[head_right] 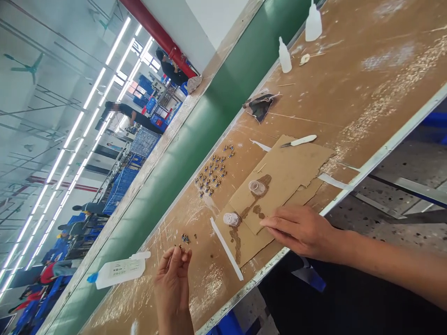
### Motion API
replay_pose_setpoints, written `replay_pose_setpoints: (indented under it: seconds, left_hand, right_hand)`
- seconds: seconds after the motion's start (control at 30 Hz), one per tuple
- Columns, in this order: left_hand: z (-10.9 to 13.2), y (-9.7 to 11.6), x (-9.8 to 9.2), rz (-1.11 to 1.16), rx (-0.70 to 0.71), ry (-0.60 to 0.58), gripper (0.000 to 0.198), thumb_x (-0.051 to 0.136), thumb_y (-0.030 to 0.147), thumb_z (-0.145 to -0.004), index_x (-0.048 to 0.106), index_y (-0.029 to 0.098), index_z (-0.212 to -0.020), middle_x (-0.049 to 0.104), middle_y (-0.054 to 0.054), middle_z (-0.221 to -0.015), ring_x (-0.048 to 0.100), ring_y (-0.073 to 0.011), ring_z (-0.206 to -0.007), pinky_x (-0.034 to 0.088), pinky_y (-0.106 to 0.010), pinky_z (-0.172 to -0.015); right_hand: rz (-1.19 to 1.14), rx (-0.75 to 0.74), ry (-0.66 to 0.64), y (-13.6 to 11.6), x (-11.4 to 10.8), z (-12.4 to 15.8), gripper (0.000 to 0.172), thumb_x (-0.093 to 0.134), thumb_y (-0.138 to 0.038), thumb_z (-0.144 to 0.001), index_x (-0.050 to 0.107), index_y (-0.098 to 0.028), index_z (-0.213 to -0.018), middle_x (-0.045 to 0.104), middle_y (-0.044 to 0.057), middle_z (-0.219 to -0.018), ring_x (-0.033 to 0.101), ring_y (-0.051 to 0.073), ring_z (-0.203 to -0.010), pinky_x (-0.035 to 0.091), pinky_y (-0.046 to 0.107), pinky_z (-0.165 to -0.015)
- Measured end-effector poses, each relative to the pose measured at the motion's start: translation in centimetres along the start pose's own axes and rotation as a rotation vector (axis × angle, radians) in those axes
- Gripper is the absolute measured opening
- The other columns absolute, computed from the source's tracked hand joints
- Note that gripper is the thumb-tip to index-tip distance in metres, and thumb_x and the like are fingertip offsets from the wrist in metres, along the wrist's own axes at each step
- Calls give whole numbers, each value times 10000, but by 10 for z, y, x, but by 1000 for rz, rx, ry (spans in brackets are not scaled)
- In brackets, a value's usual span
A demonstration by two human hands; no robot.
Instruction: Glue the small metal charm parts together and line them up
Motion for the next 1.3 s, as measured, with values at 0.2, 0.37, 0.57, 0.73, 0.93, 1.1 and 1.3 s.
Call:
replay_pose_setpoints:
  seconds: [0.2, 0.37, 0.57, 0.73, 0.93, 1.1, 1.3]
  left_hand:
    - [26, 8, 17, 133, -97, -31, 369, 885, 385, -455, 696, 179, -696, 616, 36, -645, 547, -54, -549, 568, -378, -818]
    - [34, 15, 35, 154, -97, -76, 320, 874, 365, -498, 701, 183, -696, 621, 38, -640, 531, -37, -525, 581, -353, -796]
    - [37, 24, 63, 91, -85, -83, 397, 897, 406, -394, 704, 182, -658, 637, 24, -606, 564, -58, -522, 579, -319, -771]
    - [39, 28, 96, -77, -11, -144, 409, 881, 421, -405, 717, 189, -700, 650, 14, -595, 617, -105, -590, 557, -271, -736]
    - [36, 36, 142, -452, 204, -358, 384, 769, 500, -584, 725, 187, -803, 668, -7, -645, 619, -144, -649, 508, -261, -670]
    - [30, 45, 173, -664, 312, -454, 410, 699, 555, -632, 722, 191, -820, 696, -41, -775, 632, -189, -746, 482, -315, -724]
    - [33, 52, 192, -865, 472, -501, 332, 631, 527, -695, 709, 213, -767, 696, -34, -756, 631, -194, -728, 470, -322, -716]
  right_hand:
    - [-104, 22, -5, 1, -3, -1, 302, 417, -114, -902, 538, -267, -1133, 644, 9, -809, 596, 144, -689, 488, 300, -574]
    - [-118, 44, 14, 6, 0, 4, 279, 413, -151, -907, 550, -265, -1122, 632, 10, -785, 584, 142, -675, 484, 293, -576]
    - [-96, 51, 9, 3, -10, -5, 247, 373, -152, -926, 597, -206, -1013, 629, 20, -754, 576, 130, -657, 475, 274, -568]
    - [-56, -36, 48, 8, -9, -7, 193, 411, -143, -917, 591, -143, -986, 620, 35, -743, 567, 120, -662, 449, 259, -585]
    - [-17, -62, 115, 13, -6, -7, 184, 421, -155, -908, 599, -118, -939, 584, 27, -708, 521, 116, -637, 394, 254, -566]
    - [4, -40, 107, 15, -7, -7, 180, 435, -171, -900, 608, -126, -916, 563, 18, -701, 477, 113, -614, 357, 253, -543]
    - [24, -26, 116, 16, -5, -6, 151, 461, -187, -893, 601, -132, -877, 527, 2, -675, 420, 108, -582, 309, 258, -522]
Point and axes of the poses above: each hand's wrist, its own z-axis away from the middle knuckle, its own x-axis out of the palm, y = z × x, the point moved 1 cm from there along -z, towards the middle knuckle
